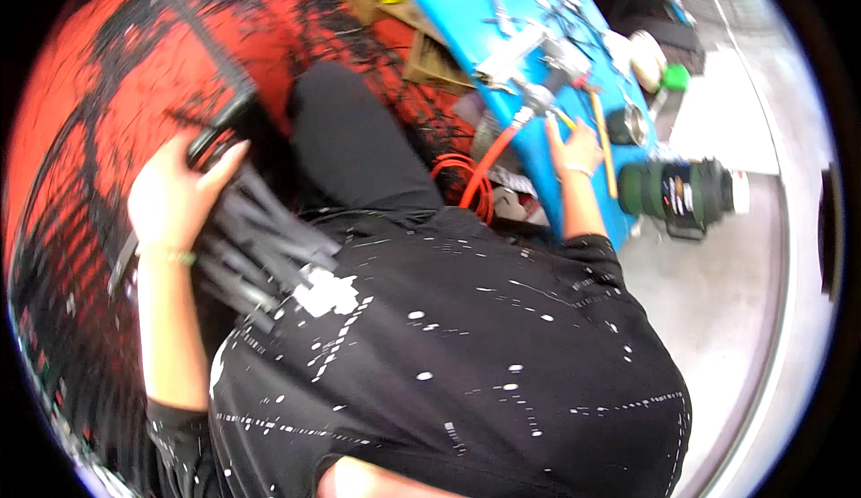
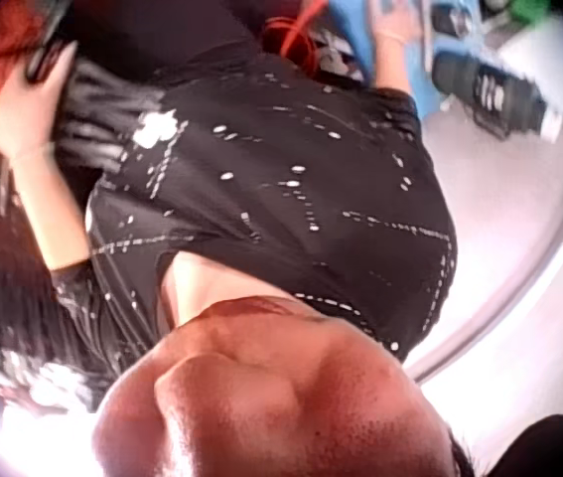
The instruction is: The person assembles a black plastic chair by attaching a woven seat panel to the frame. They use a staple gun to secure the seat, then trim excess plastic strips with a knife and pliers. The person works on the chair while seated, manipulating the frame and tools with both hands.
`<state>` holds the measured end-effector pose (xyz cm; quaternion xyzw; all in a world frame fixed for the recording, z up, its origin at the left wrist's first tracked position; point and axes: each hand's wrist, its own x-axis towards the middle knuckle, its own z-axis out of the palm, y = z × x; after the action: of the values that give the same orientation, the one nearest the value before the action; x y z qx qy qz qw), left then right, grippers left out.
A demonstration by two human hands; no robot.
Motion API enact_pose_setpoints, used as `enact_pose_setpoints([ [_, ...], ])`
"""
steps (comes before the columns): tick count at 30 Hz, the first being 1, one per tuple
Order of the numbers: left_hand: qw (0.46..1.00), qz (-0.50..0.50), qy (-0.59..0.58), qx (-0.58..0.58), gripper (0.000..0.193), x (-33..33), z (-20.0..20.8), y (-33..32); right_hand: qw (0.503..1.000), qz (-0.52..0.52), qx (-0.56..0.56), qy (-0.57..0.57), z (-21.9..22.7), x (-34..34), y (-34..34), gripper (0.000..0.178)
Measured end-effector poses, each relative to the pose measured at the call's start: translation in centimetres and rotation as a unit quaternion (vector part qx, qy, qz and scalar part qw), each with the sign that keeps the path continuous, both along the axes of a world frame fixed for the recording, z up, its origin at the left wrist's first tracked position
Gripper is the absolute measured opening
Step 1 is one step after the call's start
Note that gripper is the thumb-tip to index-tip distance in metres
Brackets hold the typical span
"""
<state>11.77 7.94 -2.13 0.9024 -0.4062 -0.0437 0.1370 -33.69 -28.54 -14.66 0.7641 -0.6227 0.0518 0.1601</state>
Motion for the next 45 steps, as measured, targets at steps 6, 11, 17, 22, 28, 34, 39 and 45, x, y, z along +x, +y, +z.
enact_pose_setpoints([
  [6, 0.999, 0.027, 0.024, 0.038, 0.057, 0.3, 0.2, 0.2, 0.992, -0.027, -0.085, -0.091, 0.2, -4.8, -2.2, 0.067],
  [11, 1.000, 0.001, 0.000, 0.000, 0.061, 0.8, -1.0, 0.4, 0.841, 0.210, 0.036, -0.497, 4.1, 2.6, -4.8, 0.033],
  [17, 1.000, 0.006, -0.009, 0.006, 0.060, 0.7, -0.9, 0.5, 0.715, 0.668, 0.052, -0.198, 12.0, 27.6, 7.5, 0.060],
  [22, 1.000, 0.012, 0.022, 0.002, 0.057, 1.1, -0.7, 1.1, 0.647, 0.748, 0.047, -0.138, 11.4, 35.0, 10.6, 0.063],
  [28, 1.000, 0.000, 0.001, -0.022, 0.055, 1.2, -1.4, 1.2, 0.615, 0.779, 0.020, -0.118, 11.5, 36.4, 11.1, 0.064],
  [34, 1.000, 0.001, -0.006, -0.031, 0.052, 1.0, -1.5, 0.8, 0.604, 0.791, -0.053, -0.082, 13.0, 36.9, 11.7, 0.061],
  [39, 0.999, 0.000, -0.004, -0.035, 0.052, 1.1, -1.7, 1.0, 0.609, 0.788, -0.050, -0.078, 12.3, 36.9, 11.3, 0.057],
  [45, 1.000, 0.000, 0.024, -0.007, 0.056, 1.2, -0.8, 0.9, 0.674, 0.699, 0.036, -0.237, 10.8, 34.5, 11.1, 0.057],
])
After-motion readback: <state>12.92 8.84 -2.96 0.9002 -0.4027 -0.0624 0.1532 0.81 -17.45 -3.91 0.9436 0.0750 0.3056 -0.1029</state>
